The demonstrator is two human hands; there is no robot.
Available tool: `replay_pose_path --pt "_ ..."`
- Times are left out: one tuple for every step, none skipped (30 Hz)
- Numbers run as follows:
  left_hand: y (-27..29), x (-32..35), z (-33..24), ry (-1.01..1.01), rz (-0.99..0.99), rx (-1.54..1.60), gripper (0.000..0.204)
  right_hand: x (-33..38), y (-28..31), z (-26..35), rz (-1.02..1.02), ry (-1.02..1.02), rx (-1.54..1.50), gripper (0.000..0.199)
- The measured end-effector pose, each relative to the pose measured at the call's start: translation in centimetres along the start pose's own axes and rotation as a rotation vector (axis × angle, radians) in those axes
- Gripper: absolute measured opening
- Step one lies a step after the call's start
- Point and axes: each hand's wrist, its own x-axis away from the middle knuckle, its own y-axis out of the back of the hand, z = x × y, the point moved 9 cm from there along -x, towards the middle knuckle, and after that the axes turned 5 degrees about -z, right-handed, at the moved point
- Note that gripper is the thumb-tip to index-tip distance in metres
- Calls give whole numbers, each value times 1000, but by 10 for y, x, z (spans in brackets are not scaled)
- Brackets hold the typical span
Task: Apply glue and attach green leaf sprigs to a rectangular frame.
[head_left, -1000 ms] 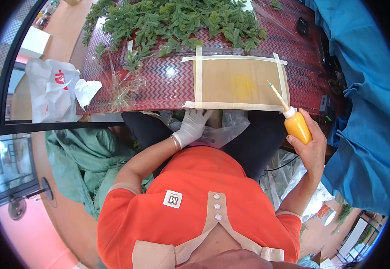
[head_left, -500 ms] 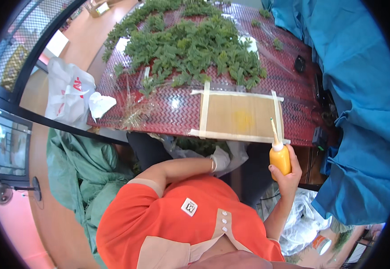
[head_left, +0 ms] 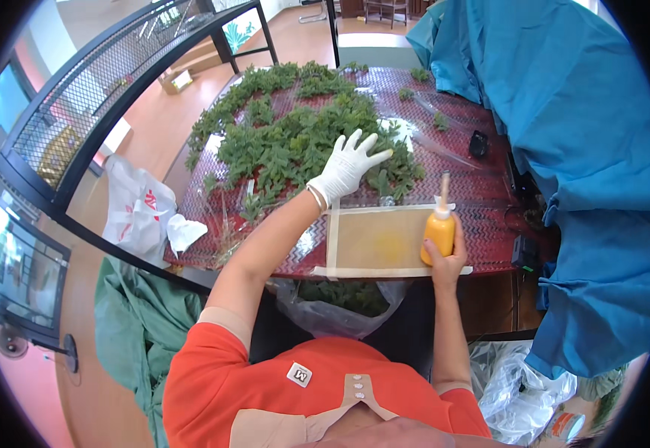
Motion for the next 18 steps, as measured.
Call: replay_pose_path --pt "-8 0 1 -7 -11 -2 45 -3 -2 1 -8 10 -2 77" --pt "-30 2 2 4 137 65 44 -5 -6 3 12 34 16 77" --pt "-49 7 -2 16 293 138 43 -3 -9 4 30 50 37 76" --pt "-66 16 -7 28 451 211 43 -1 -11 4 51 63 59 76" --pt "-81 28 -12 41 611 282 42 1 -13 5 75 75 80 75" --pt "-78 33 -15 98 627 290 42 3 -9 3 67 63 86 75" --pt "-69 38 -17 151 646 301 41 3 -7 7 66 81 112 75" --pt "-57 43 -25 139 661 312 41 2 -7 8 68 94 134 75" --pt "-48 57 -25 200 780 258 42 2 -7 9 73 107 156 75" --pt "-39 73 -20 271 894 193 42 2 -9 11 87 125 173 75" --pt "-29 82 -19 275 909 193 42 2 -10 11 95 112 169 75" --pt "-12 79 -16 259 761 191 42 2 -8 12 89 108 166 75" --pt "8 79 -13 246 612 185 41 1 -6 12 86 107 160 76" --pt "28 78 -11 232 462 178 41 0 -5 12 84 105 155 76" --pt "47 78 -11 217 313 170 40 1 -4 11 81 104 152 76" --pt "53 81 -11 226 322 167 40 1 -6 8 92 98 150 76" --pt "61 82 -11 245 291 216 41 0 -5 5 90 92 140 76" --pt "68 83 -12 262 258 266 42 0 -4 3 87 85 132 76"
